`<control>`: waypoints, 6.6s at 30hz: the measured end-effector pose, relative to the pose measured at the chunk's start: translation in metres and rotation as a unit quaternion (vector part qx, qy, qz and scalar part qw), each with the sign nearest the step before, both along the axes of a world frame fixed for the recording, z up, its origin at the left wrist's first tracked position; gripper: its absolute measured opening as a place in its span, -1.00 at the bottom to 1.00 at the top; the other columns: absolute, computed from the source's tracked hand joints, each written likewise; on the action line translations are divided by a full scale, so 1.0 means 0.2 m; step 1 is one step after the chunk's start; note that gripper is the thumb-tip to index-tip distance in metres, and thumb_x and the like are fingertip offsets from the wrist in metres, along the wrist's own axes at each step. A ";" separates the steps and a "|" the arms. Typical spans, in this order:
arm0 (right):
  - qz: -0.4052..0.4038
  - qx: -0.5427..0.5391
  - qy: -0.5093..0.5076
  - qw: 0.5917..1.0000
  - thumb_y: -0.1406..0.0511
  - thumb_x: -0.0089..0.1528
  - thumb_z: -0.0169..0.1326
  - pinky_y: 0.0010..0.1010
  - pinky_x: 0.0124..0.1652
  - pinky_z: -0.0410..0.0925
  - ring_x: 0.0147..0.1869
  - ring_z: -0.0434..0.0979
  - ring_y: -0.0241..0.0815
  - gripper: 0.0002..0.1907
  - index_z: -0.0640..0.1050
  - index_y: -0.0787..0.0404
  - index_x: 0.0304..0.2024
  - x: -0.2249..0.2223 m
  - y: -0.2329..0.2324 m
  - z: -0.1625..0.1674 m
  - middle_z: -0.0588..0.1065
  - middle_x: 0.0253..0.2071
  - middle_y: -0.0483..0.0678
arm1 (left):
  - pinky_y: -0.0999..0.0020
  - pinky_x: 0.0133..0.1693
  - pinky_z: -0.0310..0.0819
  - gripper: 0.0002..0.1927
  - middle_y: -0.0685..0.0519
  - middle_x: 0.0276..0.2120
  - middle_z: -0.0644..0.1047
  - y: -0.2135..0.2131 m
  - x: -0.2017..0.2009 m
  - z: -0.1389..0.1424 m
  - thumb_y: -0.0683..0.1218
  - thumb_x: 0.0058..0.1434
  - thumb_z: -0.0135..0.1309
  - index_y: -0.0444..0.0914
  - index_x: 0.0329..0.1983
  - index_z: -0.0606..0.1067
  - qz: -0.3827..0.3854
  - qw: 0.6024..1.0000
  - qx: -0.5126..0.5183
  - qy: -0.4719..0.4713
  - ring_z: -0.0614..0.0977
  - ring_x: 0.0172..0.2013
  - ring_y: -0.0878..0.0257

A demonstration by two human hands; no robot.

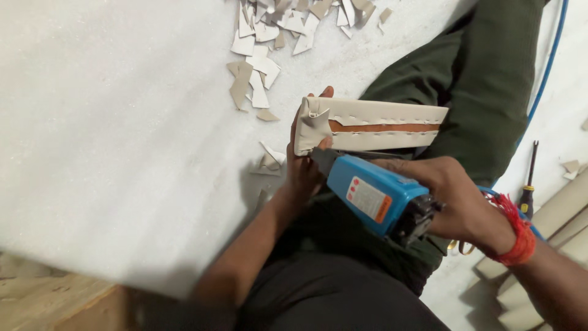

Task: The person sits on the floor and covers a long foam strip with fabric. They fold the fabric over the foam, staple it in place with a pneumatic staple gun, trim excess fabric with scissors, and press the edges down, then set the covered strip aside.

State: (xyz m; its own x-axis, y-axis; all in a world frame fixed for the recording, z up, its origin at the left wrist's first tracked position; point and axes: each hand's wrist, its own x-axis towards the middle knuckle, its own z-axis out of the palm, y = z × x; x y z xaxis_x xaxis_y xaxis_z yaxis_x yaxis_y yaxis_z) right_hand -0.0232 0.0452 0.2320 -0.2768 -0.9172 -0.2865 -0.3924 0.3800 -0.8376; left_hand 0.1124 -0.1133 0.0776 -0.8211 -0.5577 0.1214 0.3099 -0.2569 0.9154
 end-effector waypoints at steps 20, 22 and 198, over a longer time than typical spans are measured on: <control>-0.007 0.062 0.006 0.998 0.33 -0.11 0.34 -0.41 -0.14 0.55 -0.15 0.78 -0.15 -0.25 0.52 0.25 0.17 -0.03 -0.08 0.00 0.69 -0.14 0.08 | 0.17 0.49 0.21 -0.16 -0.22 0.59 0.11 0.00 0.03 0.02 0.01 0.56 -0.11 -0.24 0.65 -0.33 -0.020 1.000 0.003 -0.010 0.25 0.50 0.02; -0.016 0.138 0.027 0.990 0.31 -0.14 0.39 -0.41 -0.17 0.53 -0.19 0.77 -0.15 -0.22 0.54 0.16 0.18 -0.03 -0.10 0.02 0.69 -0.16 0.06 | 0.18 0.47 0.27 -0.16 -0.21 0.55 0.14 0.00 0.03 0.02 0.03 0.55 -0.13 -0.24 0.66 -0.32 -0.019 0.999 -0.012 -0.030 0.30 0.49 0.03; 0.019 -0.225 0.007 0.974 0.26 0.25 0.24 -0.35 -0.30 0.34 -0.33 0.52 -0.16 -0.82 0.62 0.28 -0.33 -0.10 -0.45 -0.35 0.56 -0.39 -0.04 | 0.51 -0.11 0.56 -0.61 0.02 0.12 0.51 -0.26 0.13 0.35 -0.18 0.33 0.20 -0.29 0.20 0.42 0.027 0.980 -0.031 -0.194 0.58 -0.01 0.33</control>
